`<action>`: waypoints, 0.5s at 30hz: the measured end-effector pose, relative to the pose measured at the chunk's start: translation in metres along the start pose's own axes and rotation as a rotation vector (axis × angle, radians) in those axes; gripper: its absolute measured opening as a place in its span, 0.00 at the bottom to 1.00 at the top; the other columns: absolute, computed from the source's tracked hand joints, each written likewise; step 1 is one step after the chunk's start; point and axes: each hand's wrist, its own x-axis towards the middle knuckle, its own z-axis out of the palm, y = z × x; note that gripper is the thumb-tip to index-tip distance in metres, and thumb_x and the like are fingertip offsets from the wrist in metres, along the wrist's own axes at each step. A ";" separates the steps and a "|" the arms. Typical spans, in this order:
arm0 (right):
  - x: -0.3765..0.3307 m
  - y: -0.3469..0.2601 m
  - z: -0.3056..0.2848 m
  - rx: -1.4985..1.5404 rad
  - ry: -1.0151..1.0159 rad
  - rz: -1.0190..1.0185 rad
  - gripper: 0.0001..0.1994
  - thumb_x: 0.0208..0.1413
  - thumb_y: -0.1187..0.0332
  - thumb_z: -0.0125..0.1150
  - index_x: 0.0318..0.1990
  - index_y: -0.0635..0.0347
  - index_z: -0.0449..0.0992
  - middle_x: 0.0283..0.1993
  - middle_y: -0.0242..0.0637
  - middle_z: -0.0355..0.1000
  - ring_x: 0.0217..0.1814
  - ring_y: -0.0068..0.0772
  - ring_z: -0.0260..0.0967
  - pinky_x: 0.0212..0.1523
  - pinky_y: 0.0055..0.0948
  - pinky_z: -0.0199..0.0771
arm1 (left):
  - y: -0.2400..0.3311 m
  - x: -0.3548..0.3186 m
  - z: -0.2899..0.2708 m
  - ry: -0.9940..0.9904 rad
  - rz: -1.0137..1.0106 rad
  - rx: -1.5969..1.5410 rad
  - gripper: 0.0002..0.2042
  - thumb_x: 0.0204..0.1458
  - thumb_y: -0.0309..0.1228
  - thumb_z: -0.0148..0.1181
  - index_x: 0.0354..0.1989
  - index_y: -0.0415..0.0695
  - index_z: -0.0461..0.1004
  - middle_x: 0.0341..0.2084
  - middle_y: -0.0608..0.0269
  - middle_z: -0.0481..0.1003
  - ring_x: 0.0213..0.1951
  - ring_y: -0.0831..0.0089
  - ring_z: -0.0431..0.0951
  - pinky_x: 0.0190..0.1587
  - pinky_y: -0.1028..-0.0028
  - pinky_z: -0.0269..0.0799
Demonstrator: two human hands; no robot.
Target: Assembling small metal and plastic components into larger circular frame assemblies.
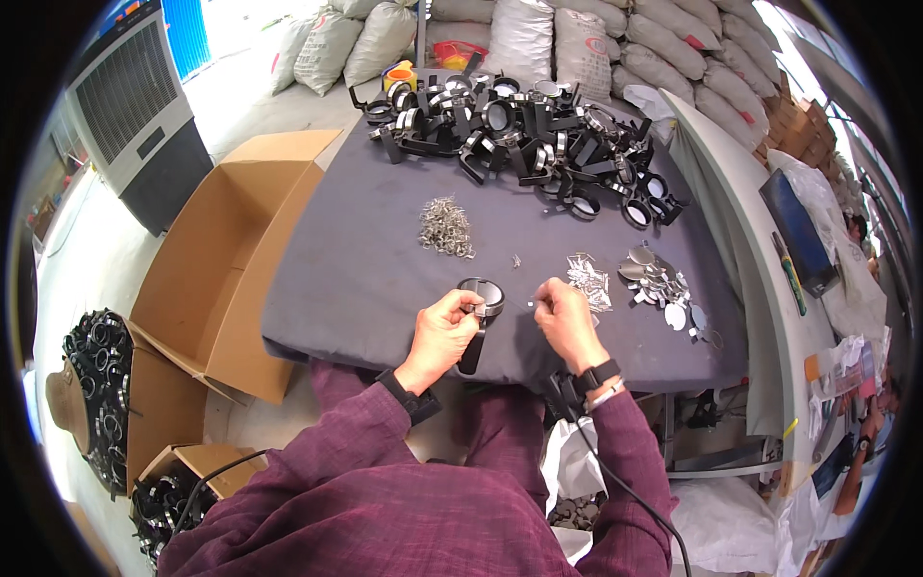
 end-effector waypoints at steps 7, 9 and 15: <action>-0.029 -0.026 0.044 0.548 -0.038 0.061 0.01 0.58 0.78 0.54 0.36 0.63 0.72 0.23 0.26 0.67 0.22 0.14 0.66 0.24 0.17 0.69 | -0.004 0.002 -0.003 -0.042 -0.031 0.001 0.09 0.54 0.22 0.52 0.42 0.42 0.73 0.18 0.77 0.67 0.17 0.91 0.63 0.17 0.83 0.60; -0.028 -0.028 0.051 0.570 -0.018 0.067 0.02 0.58 0.78 0.54 0.36 0.64 0.72 0.23 0.26 0.67 0.22 0.14 0.65 0.24 0.17 0.69 | -0.007 0.004 -0.005 -0.055 -0.058 -0.045 0.09 0.55 0.22 0.52 0.42 0.43 0.73 0.18 0.77 0.67 0.17 0.90 0.64 0.16 0.83 0.61; -0.027 -0.026 0.053 0.504 0.019 -0.034 0.03 0.56 0.80 0.55 0.36 0.64 0.73 0.24 0.26 0.68 0.23 0.15 0.66 0.24 0.18 0.68 | -0.007 0.005 -0.007 -0.080 -0.110 -0.098 0.09 0.55 0.23 0.52 0.43 0.44 0.73 0.17 0.77 0.67 0.16 0.90 0.64 0.15 0.84 0.62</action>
